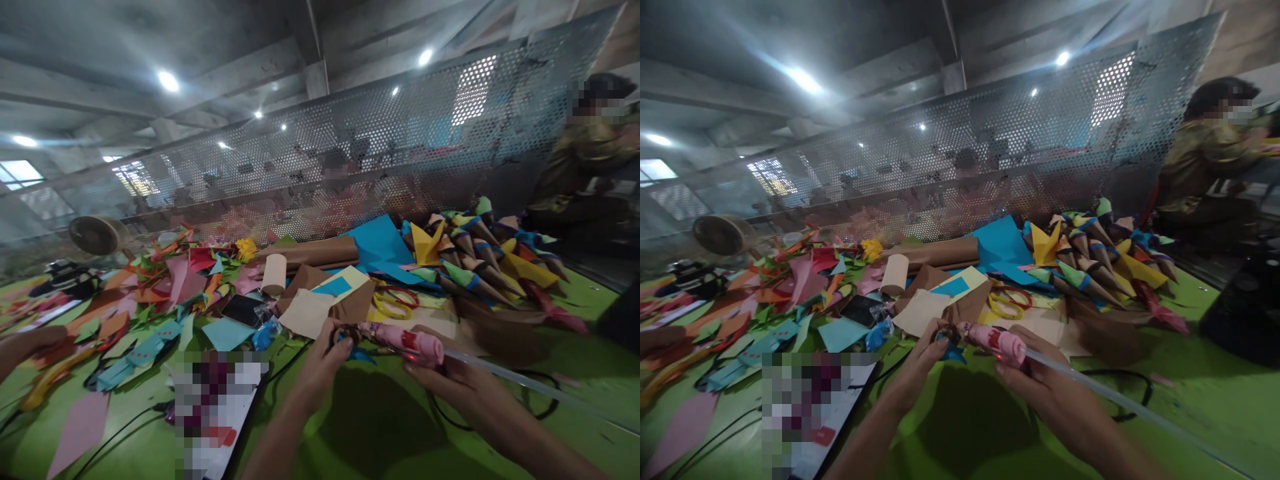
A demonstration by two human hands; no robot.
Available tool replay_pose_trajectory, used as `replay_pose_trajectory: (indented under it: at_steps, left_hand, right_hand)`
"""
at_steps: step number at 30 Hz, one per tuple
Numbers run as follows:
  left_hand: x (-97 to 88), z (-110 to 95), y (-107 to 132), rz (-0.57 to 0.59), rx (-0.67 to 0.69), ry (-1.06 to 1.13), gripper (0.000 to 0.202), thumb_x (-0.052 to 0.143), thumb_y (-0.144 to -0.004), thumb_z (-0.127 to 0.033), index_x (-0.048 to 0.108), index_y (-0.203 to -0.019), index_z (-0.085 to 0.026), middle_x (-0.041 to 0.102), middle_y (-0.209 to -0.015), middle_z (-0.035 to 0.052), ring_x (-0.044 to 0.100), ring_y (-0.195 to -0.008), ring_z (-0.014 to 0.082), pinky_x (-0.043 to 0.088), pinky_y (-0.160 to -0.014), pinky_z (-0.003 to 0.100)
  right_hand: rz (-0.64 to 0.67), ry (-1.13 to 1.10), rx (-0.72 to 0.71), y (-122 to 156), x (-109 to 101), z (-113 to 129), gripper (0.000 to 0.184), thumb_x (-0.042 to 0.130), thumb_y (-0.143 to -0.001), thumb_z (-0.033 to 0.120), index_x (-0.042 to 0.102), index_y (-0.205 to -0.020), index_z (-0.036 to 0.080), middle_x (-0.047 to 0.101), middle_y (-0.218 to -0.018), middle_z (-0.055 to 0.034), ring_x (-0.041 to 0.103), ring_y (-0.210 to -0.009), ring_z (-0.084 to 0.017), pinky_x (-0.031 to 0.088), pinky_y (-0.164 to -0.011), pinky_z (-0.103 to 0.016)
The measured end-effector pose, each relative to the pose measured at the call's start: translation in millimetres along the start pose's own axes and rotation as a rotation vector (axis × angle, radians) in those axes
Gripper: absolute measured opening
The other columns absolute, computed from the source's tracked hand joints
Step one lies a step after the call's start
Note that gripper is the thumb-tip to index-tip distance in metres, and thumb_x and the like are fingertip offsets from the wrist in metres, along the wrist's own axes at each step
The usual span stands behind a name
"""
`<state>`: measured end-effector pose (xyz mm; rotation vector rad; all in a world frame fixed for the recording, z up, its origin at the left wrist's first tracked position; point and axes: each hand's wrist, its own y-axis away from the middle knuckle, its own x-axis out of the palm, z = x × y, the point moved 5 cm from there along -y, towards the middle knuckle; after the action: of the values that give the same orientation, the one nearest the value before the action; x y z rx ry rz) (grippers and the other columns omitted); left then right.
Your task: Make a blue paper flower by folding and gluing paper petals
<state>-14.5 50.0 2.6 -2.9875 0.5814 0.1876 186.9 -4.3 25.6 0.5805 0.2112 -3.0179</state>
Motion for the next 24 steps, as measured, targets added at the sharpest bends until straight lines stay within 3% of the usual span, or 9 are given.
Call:
replay_pose_trajectory:
  at_steps: [4, 11, 24]
  left_hand:
    - [0.4, -3.1, 0.6, 0.017, 0.014, 0.0, 0.032, 0.051, -0.088, -0.051, 0.052, -0.098, -0.021, 0.052, -0.091, 0.0011, 0.047, -0.09, 0.0197, 0.036, -0.083, 0.028]
    - [3.1, 1.5, 0.5, 0.04, -0.022, 0.006, 0.035, 0.054, -0.086, -0.052, 0.052, -0.102, -0.021, 0.056, -0.1, 0.0036, 0.049, -0.101, 0.0231, 0.037, -0.087, 0.031]
    - [-0.8, 1.3, 0.4, 0.005, 0.005, 0.006, 0.03, 0.051, -0.088, -0.047, 0.052, -0.102, -0.02, 0.054, -0.099, 0.0033, 0.048, -0.097, 0.0215, 0.035, -0.087, 0.03]
  right_hand:
    - [0.037, 0.003, 0.007, 0.1, 2.3, -2.6, 0.047, 0.058, -0.087, 0.052, 0.065, -0.125, 0.025, 0.067, -0.127, -0.0093, 0.06, -0.118, -0.035, 0.045, -0.103, -0.052]
    - [0.043, 0.001, 0.009, 0.9, 4.4, -5.1, 0.042, 0.058, -0.088, 0.05, 0.066, -0.121, 0.024, 0.071, -0.117, -0.0089, 0.062, -0.114, -0.034, 0.049, -0.099, -0.051]
    - [0.013, -0.049, -0.001, -1.2, 1.9, 0.6, 0.046, 0.06, -0.087, 0.048, 0.065, -0.125, 0.023, 0.067, -0.127, -0.0103, 0.063, -0.114, -0.034, 0.046, -0.103, -0.05]
